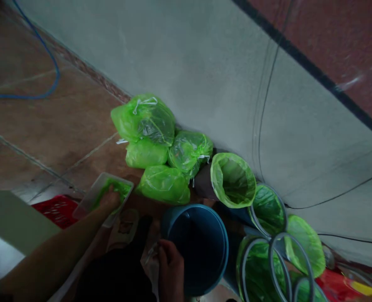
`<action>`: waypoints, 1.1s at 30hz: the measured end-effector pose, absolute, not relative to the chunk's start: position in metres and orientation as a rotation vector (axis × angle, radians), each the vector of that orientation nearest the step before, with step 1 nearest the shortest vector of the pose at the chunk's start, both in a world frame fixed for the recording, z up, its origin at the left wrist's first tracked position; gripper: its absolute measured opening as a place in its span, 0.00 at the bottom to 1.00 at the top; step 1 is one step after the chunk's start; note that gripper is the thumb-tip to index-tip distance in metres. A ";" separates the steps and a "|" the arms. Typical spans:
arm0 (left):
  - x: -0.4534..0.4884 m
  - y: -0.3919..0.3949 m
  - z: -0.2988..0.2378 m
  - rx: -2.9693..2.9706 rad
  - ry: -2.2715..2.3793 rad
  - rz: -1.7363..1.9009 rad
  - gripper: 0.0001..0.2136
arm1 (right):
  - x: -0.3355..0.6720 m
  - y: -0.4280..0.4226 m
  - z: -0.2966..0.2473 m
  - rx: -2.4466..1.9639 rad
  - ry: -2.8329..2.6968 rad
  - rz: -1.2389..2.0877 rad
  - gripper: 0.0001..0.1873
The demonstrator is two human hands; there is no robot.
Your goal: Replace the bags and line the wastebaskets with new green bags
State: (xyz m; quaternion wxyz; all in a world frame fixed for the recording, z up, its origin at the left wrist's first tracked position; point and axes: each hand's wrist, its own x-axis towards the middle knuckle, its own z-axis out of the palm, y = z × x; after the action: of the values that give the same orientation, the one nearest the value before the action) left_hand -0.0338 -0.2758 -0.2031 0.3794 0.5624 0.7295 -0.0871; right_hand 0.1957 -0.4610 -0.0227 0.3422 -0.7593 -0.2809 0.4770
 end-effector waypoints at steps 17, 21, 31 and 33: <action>-0.046 -0.264 0.003 0.985 1.886 0.787 0.15 | 0.219 -0.440 0.064 -1.740 -0.824 1.067 0.19; -0.014 -0.311 0.105 0.683 1.211 1.186 0.18 | 0.218 -0.453 0.101 -1.548 -0.734 1.006 0.25; 0.072 -0.435 0.188 1.093 0.962 1.096 0.12 | 0.223 -0.531 0.196 -1.155 -0.481 1.096 0.34; 0.078 -0.449 0.188 1.134 0.955 1.140 0.12 | 0.229 -0.556 0.207 -1.167 -0.483 1.078 0.34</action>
State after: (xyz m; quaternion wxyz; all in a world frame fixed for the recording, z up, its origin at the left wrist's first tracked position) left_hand 0.0776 -0.4488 0.1879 0.5938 0.4877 0.4109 0.4907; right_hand 0.2289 -0.5556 0.2066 0.6747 -0.5186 -0.2148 0.4793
